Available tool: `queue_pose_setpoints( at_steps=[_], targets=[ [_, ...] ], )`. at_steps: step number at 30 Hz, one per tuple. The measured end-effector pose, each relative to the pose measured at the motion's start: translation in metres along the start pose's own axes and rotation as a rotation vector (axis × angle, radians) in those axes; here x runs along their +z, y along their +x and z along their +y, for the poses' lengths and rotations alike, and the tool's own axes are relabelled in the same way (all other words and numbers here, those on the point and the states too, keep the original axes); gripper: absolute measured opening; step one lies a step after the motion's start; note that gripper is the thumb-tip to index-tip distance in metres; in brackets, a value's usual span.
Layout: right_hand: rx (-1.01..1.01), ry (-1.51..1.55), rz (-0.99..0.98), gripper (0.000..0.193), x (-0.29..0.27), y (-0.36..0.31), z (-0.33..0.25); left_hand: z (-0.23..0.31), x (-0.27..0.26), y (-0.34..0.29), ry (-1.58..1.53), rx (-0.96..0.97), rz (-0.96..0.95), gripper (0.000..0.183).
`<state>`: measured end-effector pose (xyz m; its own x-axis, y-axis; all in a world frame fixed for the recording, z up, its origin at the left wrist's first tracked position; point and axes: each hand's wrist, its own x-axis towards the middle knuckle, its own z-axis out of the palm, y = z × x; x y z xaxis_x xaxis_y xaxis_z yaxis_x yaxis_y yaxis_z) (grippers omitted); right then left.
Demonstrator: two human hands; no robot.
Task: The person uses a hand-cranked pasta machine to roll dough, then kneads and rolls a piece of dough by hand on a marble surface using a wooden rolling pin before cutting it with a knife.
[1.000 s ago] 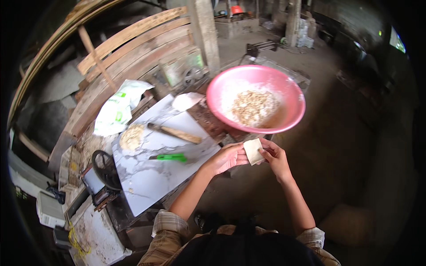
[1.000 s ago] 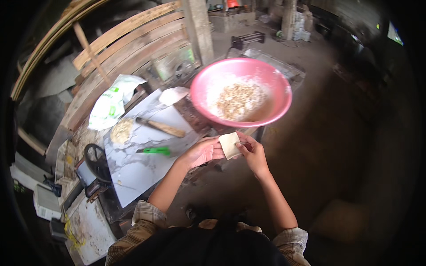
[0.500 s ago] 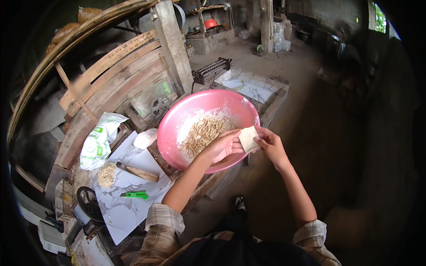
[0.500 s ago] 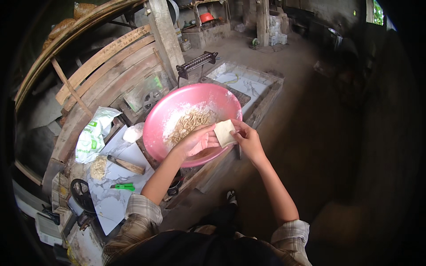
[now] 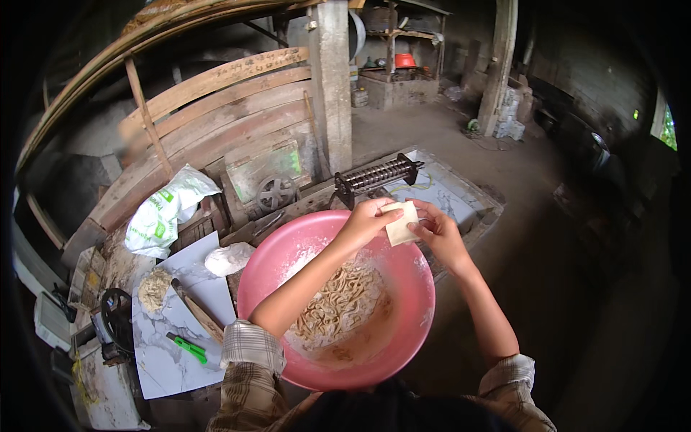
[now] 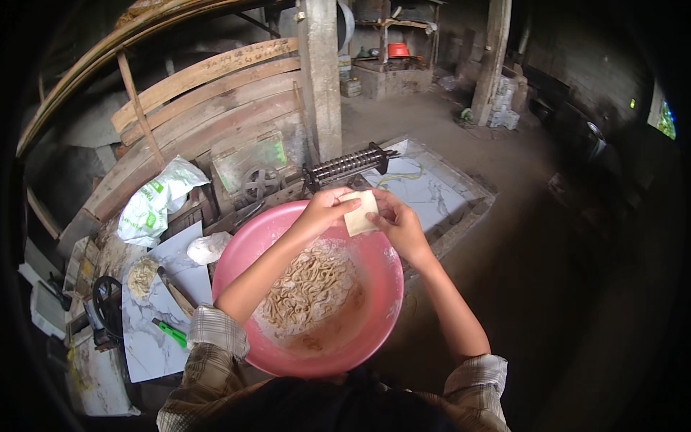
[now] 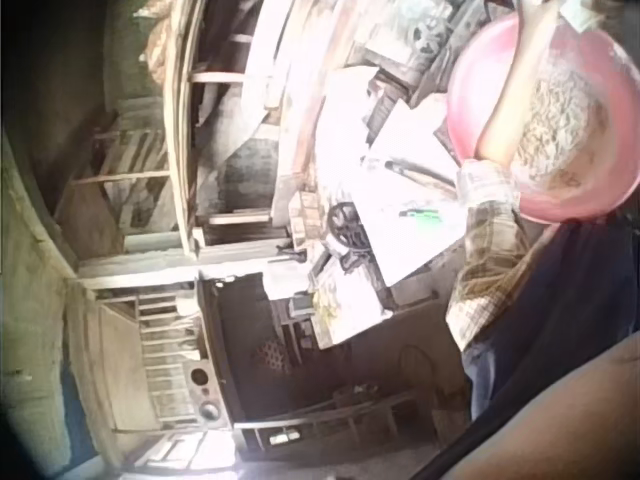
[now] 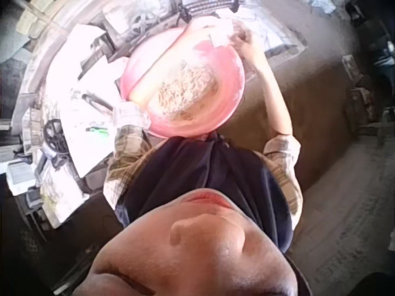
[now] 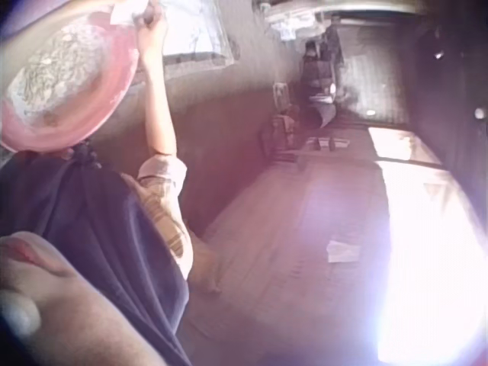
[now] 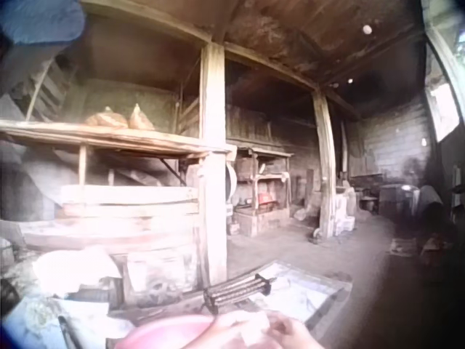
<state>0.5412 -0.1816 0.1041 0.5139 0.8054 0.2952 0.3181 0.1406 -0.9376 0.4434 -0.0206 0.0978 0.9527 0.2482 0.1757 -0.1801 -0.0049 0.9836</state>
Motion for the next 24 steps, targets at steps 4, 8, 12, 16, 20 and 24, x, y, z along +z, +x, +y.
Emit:
queue_pose_setpoints(
  at_steps=[4, 8, 12, 16, 20, 24],
  targets=[
    [0.019, 0.133, -0.083, 0.038, -0.017, 0.041, 0.002, 0.013, -0.019, 0.035, 0.135, 0.207, 0.162, 0.018],
    [-0.053, 0.151, -0.024, 0.03, -0.067, 0.081, 0.032, 0.026, -0.048, 0.073, 0.322, 0.315, 0.223, 0.018],
    [-0.037, 0.204, 0.044, 0.029, -0.114, 0.127, 0.076, 0.034, -0.059, 0.089, 0.403, 0.199, 0.258, 0.02],
    [0.018, 0.201, -0.026, 0.026, -0.139, 0.159, 0.12, 0.03, -0.06, 0.093, 0.49, 0.131, 0.314, 0.022],
    [0.06, 0.231, -0.094, 0.026, -0.148, 0.179, 0.145, 0.032, -0.054, 0.093, 0.559, 0.11, 0.406, 0.022],
    [0.062, 0.197, -0.163, 0.027, -0.146, 0.196, 0.16, 0.03, -0.049, 0.091, 0.556, 0.068, 0.478, 0.021]
  ],
)
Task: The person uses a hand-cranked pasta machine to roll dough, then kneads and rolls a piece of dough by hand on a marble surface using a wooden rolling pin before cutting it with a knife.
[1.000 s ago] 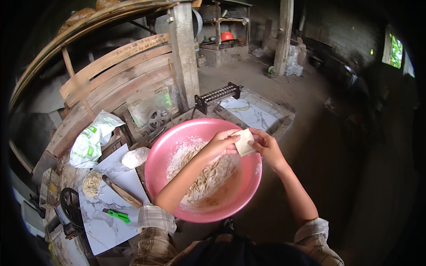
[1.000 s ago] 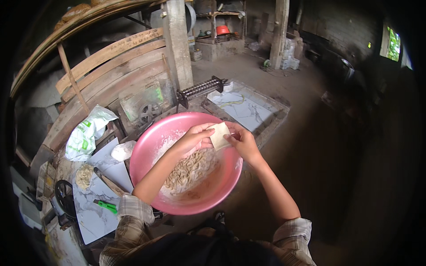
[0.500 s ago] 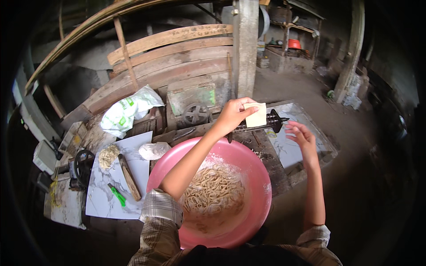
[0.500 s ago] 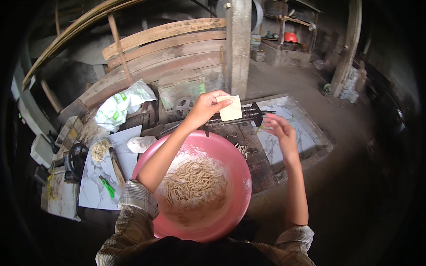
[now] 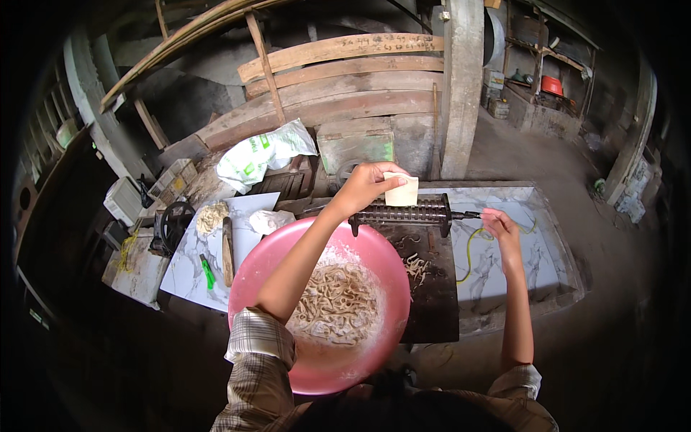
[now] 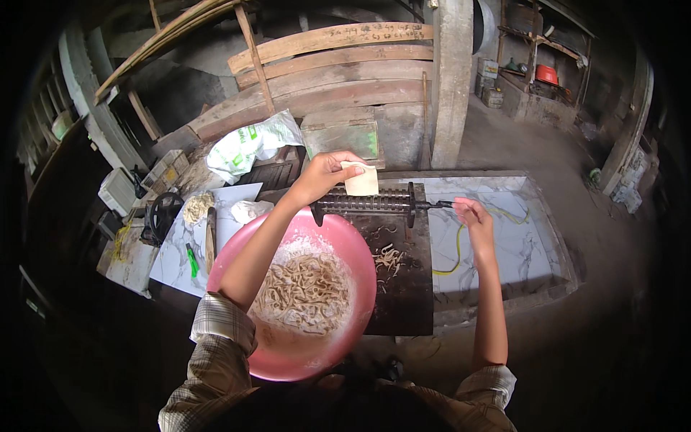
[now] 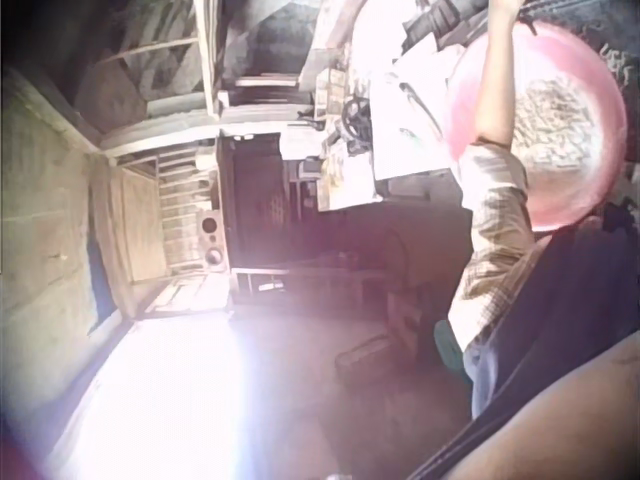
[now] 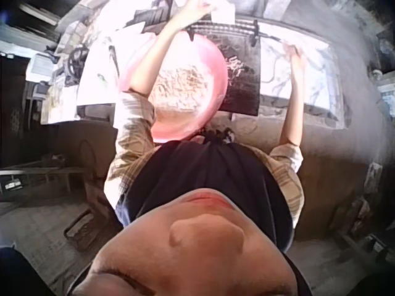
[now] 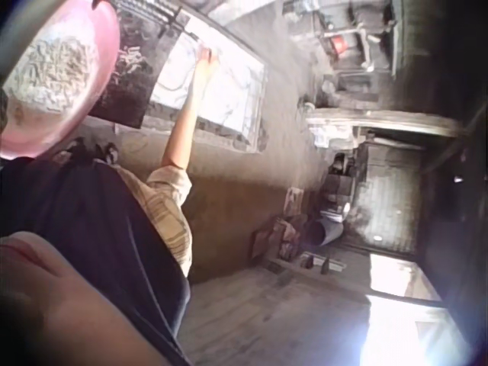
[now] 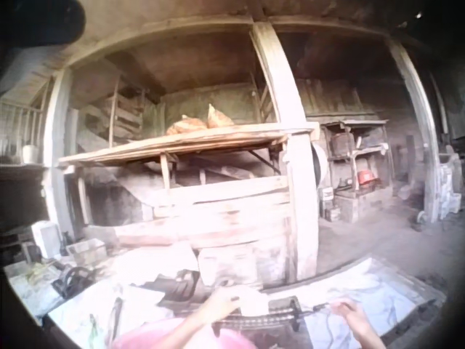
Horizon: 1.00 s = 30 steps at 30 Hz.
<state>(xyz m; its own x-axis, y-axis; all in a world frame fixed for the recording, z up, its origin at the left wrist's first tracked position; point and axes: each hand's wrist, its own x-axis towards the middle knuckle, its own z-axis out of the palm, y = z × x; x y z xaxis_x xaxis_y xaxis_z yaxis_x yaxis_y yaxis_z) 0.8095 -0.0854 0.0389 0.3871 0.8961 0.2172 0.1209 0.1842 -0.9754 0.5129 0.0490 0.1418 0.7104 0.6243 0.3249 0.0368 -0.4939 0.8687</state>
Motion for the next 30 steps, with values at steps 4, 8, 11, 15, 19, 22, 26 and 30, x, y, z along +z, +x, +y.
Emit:
queue_pose_setpoints(
  at_steps=[4, 8, 11, 15, 19, 22, 26, 30],
  targets=[
    [-0.065, -0.164, -0.029, 0.031, -0.004, 0.02, 0.019, -0.003, 0.005, 0.0, 0.013, 0.004, 0.045, 0.021],
    [-0.353, -0.528, -0.107, 0.053, 0.0, 0.028, 0.046, -0.005, 0.01, -0.004, -0.009, 0.058, 0.073, 0.021],
    [-0.476, -0.743, -0.018, 0.047, 0.016, 0.034, 0.058, 0.003, 0.007, -0.003, 0.064, -0.046, 0.079, 0.023],
    [-0.509, -0.902, 0.014, 0.035, 0.019, 0.033, 0.058, 0.0, 0.009, 0.001, 0.08, -0.021, 0.081, 0.023],
    [-0.425, -0.975, -0.052, 0.018, 0.036, -0.007, 0.058, -0.01, 0.006, -0.001, 0.033, -0.032, 0.071, 0.023],
    [-0.314, -1.019, -0.128, 0.02, 0.029, -0.041, 0.034, -0.012, 0.004, 0.001, 0.028, -0.047, 0.063, 0.023],
    [-0.324, -1.044, -0.171, 0.02, 0.015, -0.07, 0.006, -0.013, 0.004, 0.0, -0.012, -0.076, 0.036, 0.023],
    [-0.412, -1.108, -0.196, 0.016, 0.003, -0.085, -0.035, -0.014, 0.007, 0.002, -0.017, -0.037, 0.034, 0.024]
  ],
)
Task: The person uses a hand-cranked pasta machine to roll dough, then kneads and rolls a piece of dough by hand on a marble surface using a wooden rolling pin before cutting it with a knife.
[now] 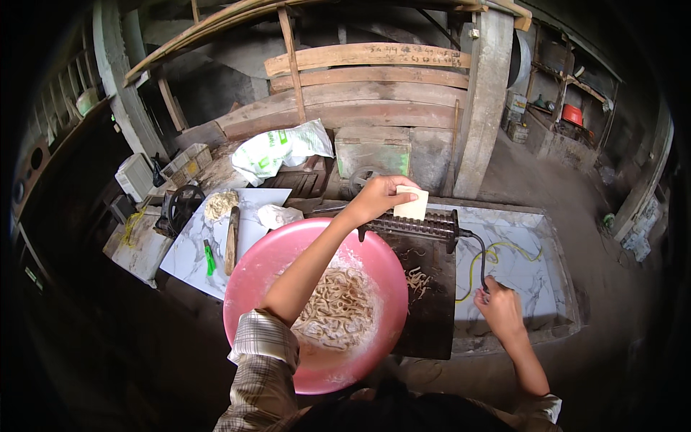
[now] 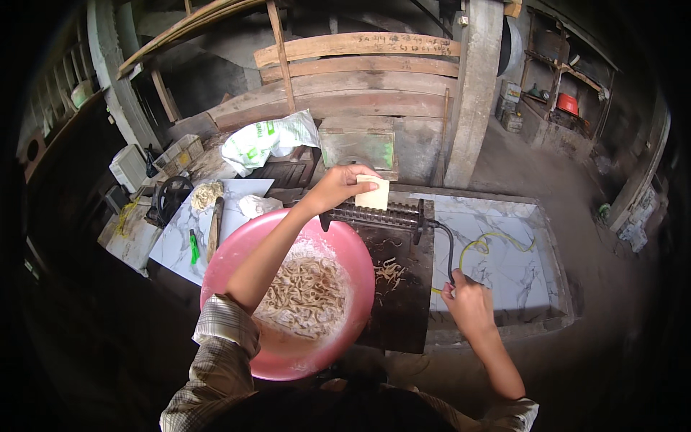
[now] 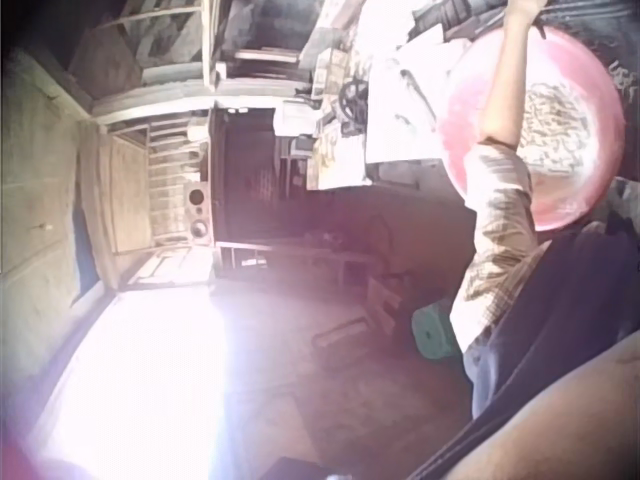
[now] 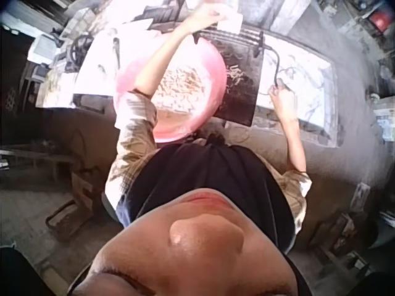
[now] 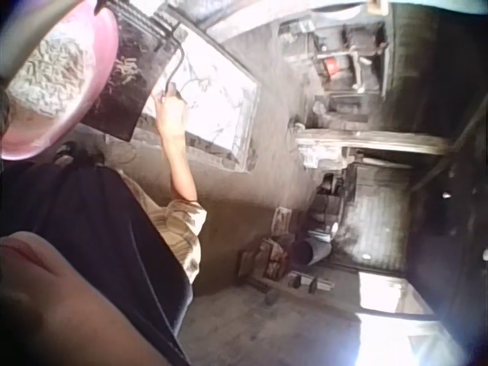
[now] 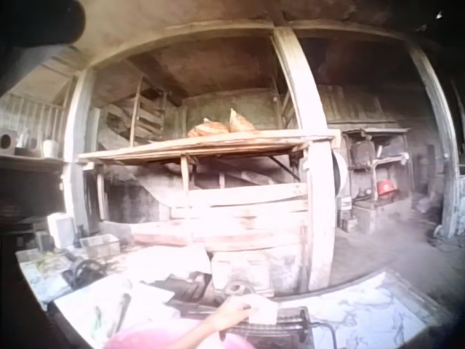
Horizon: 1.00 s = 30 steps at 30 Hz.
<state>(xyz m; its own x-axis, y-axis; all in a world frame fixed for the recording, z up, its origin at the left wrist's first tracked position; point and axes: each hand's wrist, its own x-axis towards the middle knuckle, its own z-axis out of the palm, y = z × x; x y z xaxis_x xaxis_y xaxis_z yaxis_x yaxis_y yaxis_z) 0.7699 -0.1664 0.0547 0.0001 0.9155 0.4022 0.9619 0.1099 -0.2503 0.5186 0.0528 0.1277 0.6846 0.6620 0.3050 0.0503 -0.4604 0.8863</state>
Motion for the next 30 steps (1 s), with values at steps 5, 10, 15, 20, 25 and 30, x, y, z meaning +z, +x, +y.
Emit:
queue_pose_setpoints(
  at_steps=[5, 10, 15, 20, 25, 30],
  targets=[
    [-0.164, -0.197, 0.21, 0.017, -0.057, 0.025, -0.011, 0.004, -0.001, -0.003, 0.124, -0.004, 0.027, 0.025],
    [-0.342, -0.434, 0.534, 0.02, -0.078, 0.084, 0.005, 0.021, 0.02, -0.016, 0.275, 0.263, 0.423, 0.02],
    [-0.333, -0.515, 0.706, 0.019, -0.069, 0.134, 0.015, 0.007, 0.075, -0.084, -0.189, 0.139, 0.503, 0.015],
    [-0.286, -0.433, 0.757, 0.015, -0.04, 0.18, 0.033, -0.037, 0.119, -0.092, -0.643, -0.095, 0.355, 0.023],
    [-0.19, -0.326, 0.634, 0.008, 0.013, 0.198, 0.07, -0.039, 0.136, -0.059, -1.094, -0.256, 0.722, 0.034],
    [0.116, -0.146, 0.264, 0.006, 0.093, 0.15, 0.08, -0.044, 0.135, -0.041, -1.455, -0.249, 0.894, 0.043]
  ],
)
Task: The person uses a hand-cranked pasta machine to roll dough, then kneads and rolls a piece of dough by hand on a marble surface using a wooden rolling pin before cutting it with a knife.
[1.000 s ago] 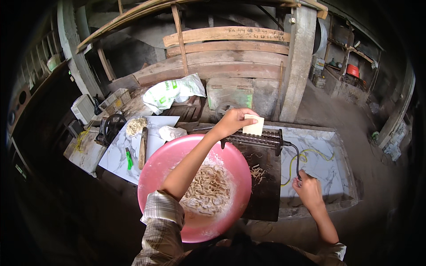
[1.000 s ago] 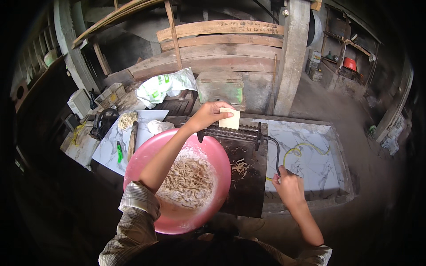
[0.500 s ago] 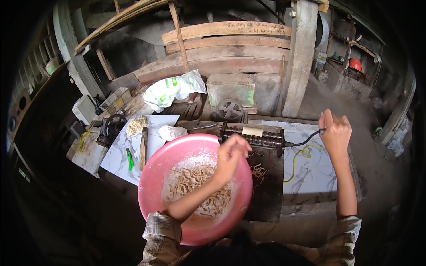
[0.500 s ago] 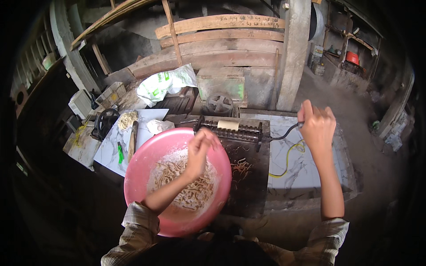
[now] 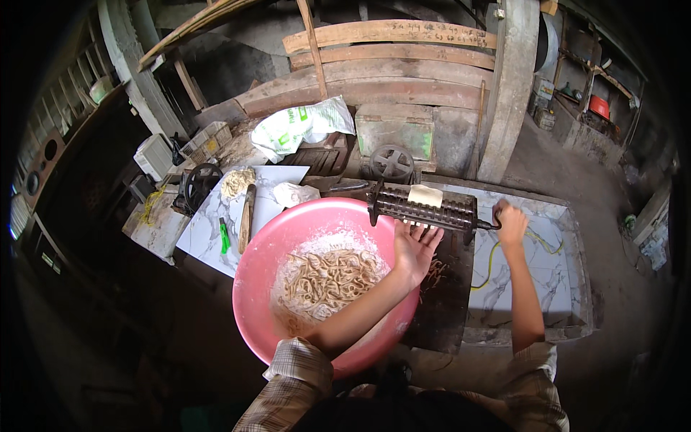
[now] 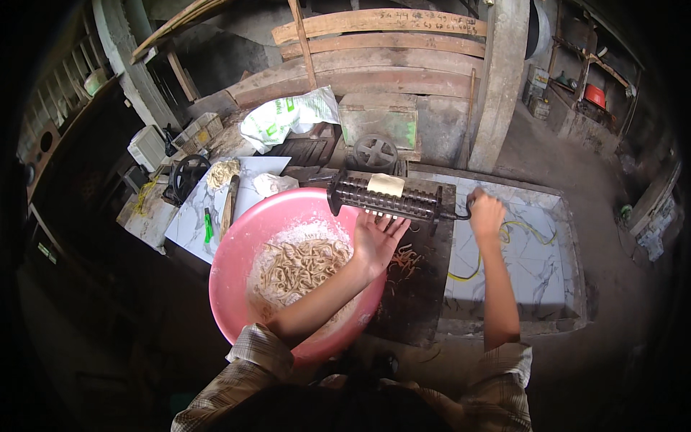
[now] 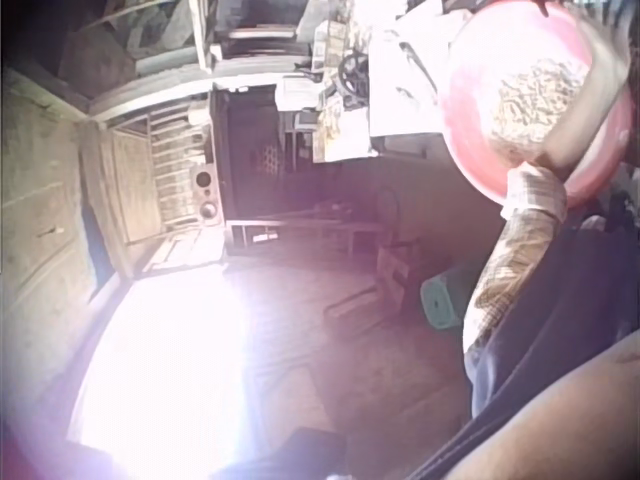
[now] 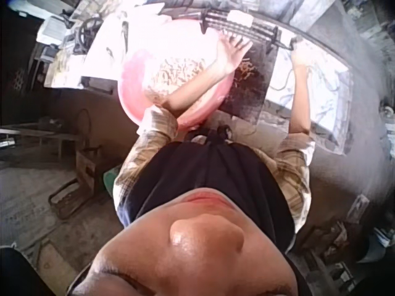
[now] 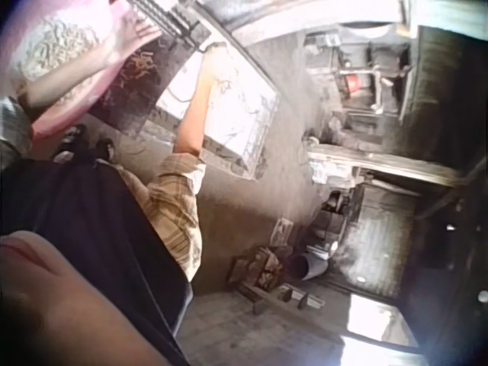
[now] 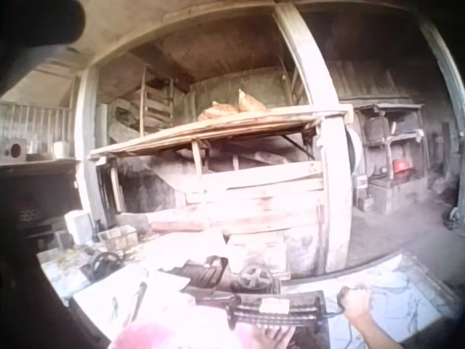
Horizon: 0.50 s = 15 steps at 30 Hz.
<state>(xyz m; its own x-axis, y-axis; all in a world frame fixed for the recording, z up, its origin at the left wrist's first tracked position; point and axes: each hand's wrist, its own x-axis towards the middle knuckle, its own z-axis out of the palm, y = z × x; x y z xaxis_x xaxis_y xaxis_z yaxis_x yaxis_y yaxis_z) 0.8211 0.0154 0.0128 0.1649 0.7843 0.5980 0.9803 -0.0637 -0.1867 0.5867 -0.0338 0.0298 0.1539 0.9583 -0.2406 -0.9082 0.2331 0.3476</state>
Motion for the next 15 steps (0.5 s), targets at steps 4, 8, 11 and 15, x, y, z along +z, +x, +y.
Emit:
queue_pose_setpoints(
  at_steps=[4, 8, 11, 15],
  targets=[
    [0.097, -0.058, -0.061, 0.006, -0.003, -0.079, -0.014, 0.004, 0.017, -0.009, -0.053, 0.013, 0.004, 0.044],
    [0.09, -0.014, -0.145, 0.011, -0.038, -0.117, -0.022, 0.006, 0.021, 0.004, -0.147, 0.0, 0.136, 0.036],
    [0.074, 0.074, -0.223, 0.012, -0.072, -0.132, -0.027, 0.006, 0.022, 0.011, -0.196, -0.007, 0.17, 0.035],
    [0.05, 0.108, -0.221, 0.015, -0.128, -0.13, -0.041, 0.011, 0.02, 0.022, -0.231, -0.006, 0.047, 0.035]
  ],
)
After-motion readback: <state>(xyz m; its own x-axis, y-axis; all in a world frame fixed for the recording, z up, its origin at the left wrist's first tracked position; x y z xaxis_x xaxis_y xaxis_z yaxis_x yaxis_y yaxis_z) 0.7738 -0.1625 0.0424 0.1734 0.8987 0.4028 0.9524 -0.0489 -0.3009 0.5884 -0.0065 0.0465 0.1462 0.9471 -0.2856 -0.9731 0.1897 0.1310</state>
